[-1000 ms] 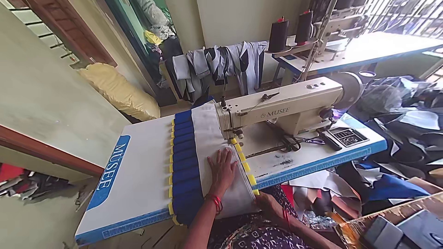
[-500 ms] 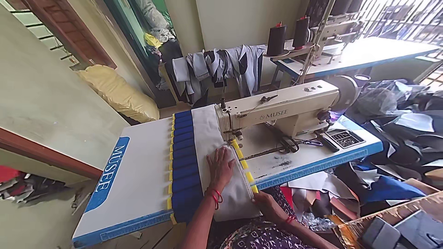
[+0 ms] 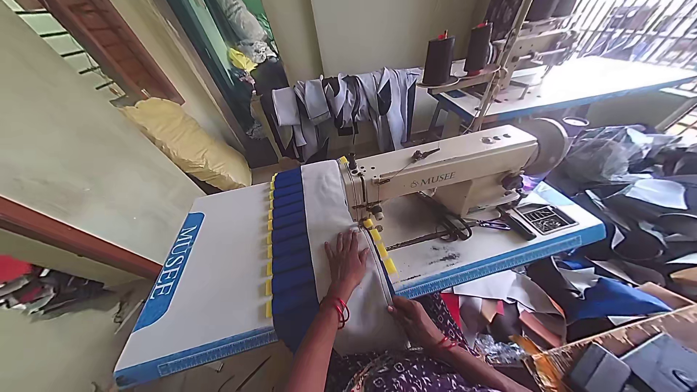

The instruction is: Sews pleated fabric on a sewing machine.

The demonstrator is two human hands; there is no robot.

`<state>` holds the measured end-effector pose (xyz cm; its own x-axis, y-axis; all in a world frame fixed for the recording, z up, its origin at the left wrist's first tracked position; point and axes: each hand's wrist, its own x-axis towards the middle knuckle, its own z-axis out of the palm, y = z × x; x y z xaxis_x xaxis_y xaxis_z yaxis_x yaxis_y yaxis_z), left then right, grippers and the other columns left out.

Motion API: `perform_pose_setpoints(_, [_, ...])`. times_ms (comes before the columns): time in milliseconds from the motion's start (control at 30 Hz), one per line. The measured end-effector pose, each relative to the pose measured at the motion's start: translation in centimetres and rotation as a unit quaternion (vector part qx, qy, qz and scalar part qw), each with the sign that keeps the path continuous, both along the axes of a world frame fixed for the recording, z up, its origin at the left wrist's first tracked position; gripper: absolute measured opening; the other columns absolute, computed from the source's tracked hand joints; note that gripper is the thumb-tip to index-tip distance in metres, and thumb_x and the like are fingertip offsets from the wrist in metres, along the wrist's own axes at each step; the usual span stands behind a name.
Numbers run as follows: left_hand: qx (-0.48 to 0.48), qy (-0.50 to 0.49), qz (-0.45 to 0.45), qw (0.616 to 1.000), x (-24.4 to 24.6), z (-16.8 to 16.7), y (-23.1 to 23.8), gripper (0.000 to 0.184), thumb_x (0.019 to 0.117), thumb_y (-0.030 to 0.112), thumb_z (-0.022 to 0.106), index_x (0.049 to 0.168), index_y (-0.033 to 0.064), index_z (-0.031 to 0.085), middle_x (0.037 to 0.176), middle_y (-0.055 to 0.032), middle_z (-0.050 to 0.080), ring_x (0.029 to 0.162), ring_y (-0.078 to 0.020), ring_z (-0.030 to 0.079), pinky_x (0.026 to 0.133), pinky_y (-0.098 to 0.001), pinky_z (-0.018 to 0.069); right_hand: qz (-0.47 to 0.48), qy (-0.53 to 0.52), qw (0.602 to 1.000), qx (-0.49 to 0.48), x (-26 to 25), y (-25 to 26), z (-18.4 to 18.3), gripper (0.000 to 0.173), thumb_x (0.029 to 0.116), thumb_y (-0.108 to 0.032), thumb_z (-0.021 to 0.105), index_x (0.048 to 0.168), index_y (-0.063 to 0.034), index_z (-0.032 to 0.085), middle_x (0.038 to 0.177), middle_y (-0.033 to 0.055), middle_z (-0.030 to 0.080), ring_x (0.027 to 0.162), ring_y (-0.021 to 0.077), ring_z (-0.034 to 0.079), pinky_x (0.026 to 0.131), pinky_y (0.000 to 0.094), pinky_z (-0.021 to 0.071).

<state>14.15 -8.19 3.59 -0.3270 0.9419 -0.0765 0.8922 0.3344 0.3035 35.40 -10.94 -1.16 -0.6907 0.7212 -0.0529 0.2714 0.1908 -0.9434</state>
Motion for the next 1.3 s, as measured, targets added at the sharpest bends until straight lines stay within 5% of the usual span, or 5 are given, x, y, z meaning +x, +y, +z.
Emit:
perform_pose_setpoints(233, [-0.026,0.019,0.011,0.999,-2.2,1.4,3.6,0.06,0.1112,0.041,0.035,0.162,0.0092,0.03,0.171,-0.0116,0.02,0.159,-0.0362,0.009,0.119,-0.073,-0.0025,-0.022,0.039,0.998,0.053,-2.7,2.2,2.8,0.027,0.103,-0.014,0.055,0.103,0.0089,0.068,0.091,0.0163,0.068,0.084,0.0163,0.063,0.081,0.0323,0.0504])
perform_pose_setpoints(400, [0.003,-0.017,-0.018,1.0,0.9,0.9,-0.2,0.062,0.1088,0.042,0.042,0.16,0.0077,0.035,0.169,-0.0126,0.027,0.159,-0.0359,0.014,0.121,-0.0708,-0.0034,0.026,-0.035,0.998,0.049,-1.5,2.1,1.7,0.027,0.103,-0.018,0.056,0.103,0.0074,0.067,0.088,0.0176,0.066,0.082,0.0226,0.063,0.08,0.0393,0.0501])
perform_pose_setpoints(967, [-0.007,-0.026,0.043,0.999,-0.3,1.3,2.2,0.068,0.1078,0.045,0.043,0.163,0.0088,0.027,0.171,-0.0161,0.018,0.159,-0.0401,0.003,0.117,-0.0743,-0.0079,0.041,-0.137,0.99,-0.012,-5.1,7.5,4.6,0.029,0.1053,-0.02,0.057,0.115,0.0062,0.063,0.103,0.0213,0.066,0.093,0.0275,0.066,0.086,0.045,0.0526])
perform_pose_setpoints(1100, [0.021,-0.036,0.034,0.999,0.0,-0.6,0.8,0.07,0.1069,0.049,0.043,0.164,0.0133,0.024,0.173,-0.0091,0.014,0.16,-0.0335,0.001,0.117,-0.0733,-0.0105,0.042,-0.15,0.988,-0.023,-5.8,8.2,4.5,0.031,0.1046,-0.019,0.058,0.12,0.0066,0.063,0.111,0.0233,0.066,0.1,0.029,0.065,0.092,0.0452,0.0508])
perform_pose_setpoints(1300, [0.009,-0.006,0.042,0.999,-2.1,-0.2,3.7,0.074,0.1046,0.057,0.043,0.164,0.0159,0.026,0.173,-0.0115,0.011,0.16,-0.0363,-0.002,0.115,-0.0755,-0.0118,0.032,-0.162,0.985,-0.043,-7.3,9.9,5.4,0.03,0.1052,-0.019,0.058,0.121,0.0067,0.06,0.106,0.0204,0.066,0.09,0.0228,0.066,0.084,0.0394,0.0541])
